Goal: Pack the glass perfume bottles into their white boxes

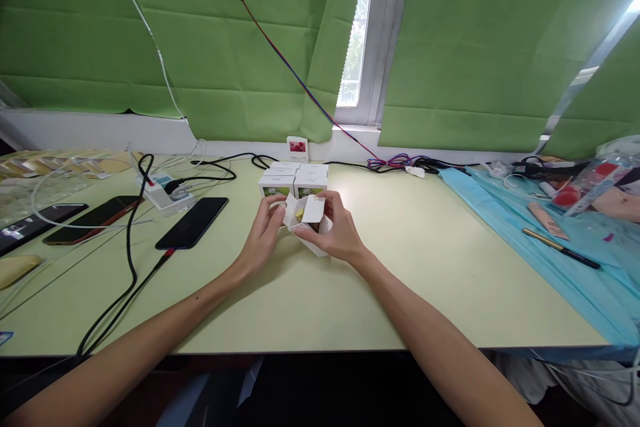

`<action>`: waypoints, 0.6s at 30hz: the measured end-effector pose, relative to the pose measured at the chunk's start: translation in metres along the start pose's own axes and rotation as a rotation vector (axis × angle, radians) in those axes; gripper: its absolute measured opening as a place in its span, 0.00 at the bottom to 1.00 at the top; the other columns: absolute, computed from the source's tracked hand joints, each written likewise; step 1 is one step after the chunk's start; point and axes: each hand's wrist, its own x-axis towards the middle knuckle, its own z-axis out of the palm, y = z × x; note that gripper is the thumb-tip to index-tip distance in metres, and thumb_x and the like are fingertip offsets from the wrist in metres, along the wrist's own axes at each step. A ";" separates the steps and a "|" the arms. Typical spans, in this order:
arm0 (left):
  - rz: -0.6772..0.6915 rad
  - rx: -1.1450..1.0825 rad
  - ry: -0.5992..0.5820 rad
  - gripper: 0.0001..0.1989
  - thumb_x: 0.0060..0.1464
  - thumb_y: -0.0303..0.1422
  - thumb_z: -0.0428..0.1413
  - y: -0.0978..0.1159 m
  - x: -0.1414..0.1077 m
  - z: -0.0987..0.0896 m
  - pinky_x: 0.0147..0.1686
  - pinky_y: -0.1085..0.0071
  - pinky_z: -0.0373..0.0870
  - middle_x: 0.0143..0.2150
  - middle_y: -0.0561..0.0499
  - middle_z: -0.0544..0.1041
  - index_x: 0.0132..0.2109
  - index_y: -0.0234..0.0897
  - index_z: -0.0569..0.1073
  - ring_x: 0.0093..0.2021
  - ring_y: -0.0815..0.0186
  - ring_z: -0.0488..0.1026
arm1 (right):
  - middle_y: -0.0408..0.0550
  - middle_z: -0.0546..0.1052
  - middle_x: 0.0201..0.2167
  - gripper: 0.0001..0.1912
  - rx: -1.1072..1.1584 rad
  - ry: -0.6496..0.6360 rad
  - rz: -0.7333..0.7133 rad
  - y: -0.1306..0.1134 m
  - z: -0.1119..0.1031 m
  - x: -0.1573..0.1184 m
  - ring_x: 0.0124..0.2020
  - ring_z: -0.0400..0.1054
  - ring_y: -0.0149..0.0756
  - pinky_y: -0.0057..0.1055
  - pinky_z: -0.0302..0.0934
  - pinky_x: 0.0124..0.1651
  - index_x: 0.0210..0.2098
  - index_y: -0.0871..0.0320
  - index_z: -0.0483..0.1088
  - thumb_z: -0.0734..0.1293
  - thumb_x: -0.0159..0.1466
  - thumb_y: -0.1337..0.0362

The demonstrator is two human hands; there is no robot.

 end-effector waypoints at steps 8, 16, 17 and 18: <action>0.108 -0.033 -0.060 0.24 0.63 0.50 0.55 -0.005 0.001 -0.002 0.54 0.57 0.70 0.57 0.44 0.74 0.59 0.46 0.60 0.58 0.56 0.72 | 0.43 0.74 0.42 0.35 0.156 -0.028 0.008 0.003 0.002 0.001 0.44 0.73 0.39 0.39 0.71 0.48 0.47 0.48 0.57 0.81 0.51 0.54; 0.170 0.055 -0.157 0.33 0.59 0.46 0.61 0.001 -0.001 -0.008 0.58 0.56 0.69 0.64 0.42 0.68 0.65 0.48 0.57 0.62 0.55 0.68 | 0.44 0.73 0.46 0.37 0.170 -0.061 0.050 0.008 0.001 0.002 0.47 0.74 0.40 0.43 0.72 0.52 0.48 0.47 0.56 0.81 0.51 0.50; 0.174 0.059 -0.167 0.33 0.58 0.46 0.61 0.001 -0.001 -0.009 0.58 0.56 0.70 0.64 0.42 0.67 0.66 0.48 0.57 0.62 0.54 0.68 | 0.45 0.73 0.46 0.38 0.166 -0.063 0.050 0.008 0.000 0.003 0.47 0.74 0.40 0.43 0.72 0.52 0.48 0.47 0.56 0.81 0.51 0.49; 0.179 0.063 -0.175 0.34 0.58 0.45 0.61 0.000 -0.001 -0.009 0.58 0.56 0.70 0.65 0.42 0.67 0.66 0.48 0.57 0.62 0.54 0.68 | 0.45 0.73 0.46 0.38 0.163 -0.065 0.048 0.008 0.000 0.003 0.47 0.74 0.39 0.42 0.72 0.52 0.49 0.47 0.56 0.81 0.51 0.49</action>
